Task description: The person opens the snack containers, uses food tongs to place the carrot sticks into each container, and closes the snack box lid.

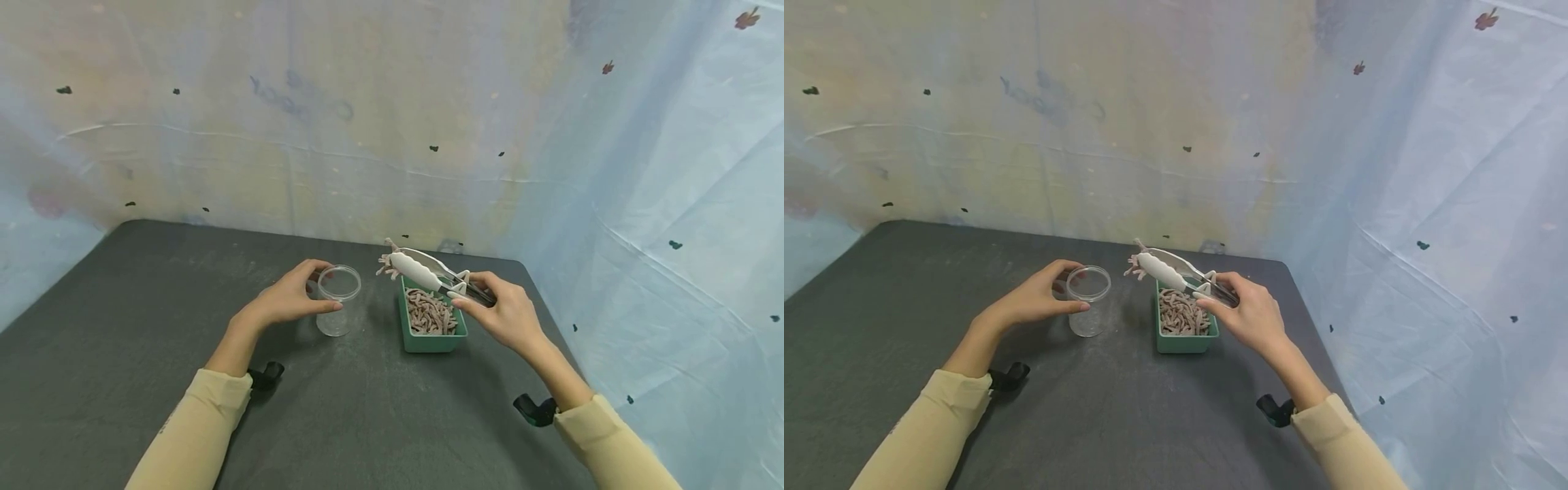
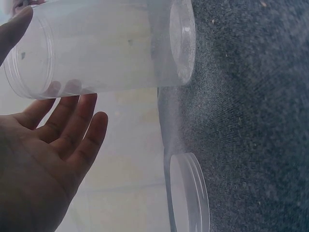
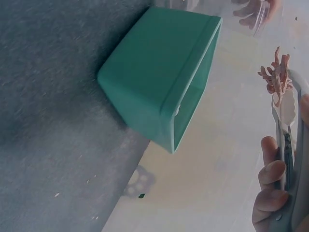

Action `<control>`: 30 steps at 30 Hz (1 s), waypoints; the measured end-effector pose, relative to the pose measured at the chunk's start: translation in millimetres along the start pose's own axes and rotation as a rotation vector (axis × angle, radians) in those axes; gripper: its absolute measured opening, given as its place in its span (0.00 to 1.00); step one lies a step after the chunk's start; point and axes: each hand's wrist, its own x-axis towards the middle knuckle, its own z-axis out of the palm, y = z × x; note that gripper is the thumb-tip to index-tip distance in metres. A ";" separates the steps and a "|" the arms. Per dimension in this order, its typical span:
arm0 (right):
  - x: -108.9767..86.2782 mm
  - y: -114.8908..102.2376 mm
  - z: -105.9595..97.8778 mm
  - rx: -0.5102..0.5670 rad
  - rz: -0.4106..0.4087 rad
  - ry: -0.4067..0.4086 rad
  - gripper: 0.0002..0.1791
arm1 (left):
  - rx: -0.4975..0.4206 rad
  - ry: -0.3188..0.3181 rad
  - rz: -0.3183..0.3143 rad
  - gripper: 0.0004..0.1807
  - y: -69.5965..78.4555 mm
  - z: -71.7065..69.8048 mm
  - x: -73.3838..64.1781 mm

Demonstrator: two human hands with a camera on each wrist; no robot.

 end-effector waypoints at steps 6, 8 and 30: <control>7.2 -11.5 6.2 0.034 -0.026 -0.012 0.27 | -0.002 -0.002 -0.004 0.46 1.3 -0.2 -1.2; 10.0 -15.2 8.1 0.041 -0.037 -0.016 0.27 | -0.006 -0.003 -0.006 0.46 1.8 0.0 -1.5; 32.6 -45.7 22.2 -0.005 -0.053 -0.183 0.30 | -0.017 -0.013 -0.010 0.48 4.5 1.9 -0.2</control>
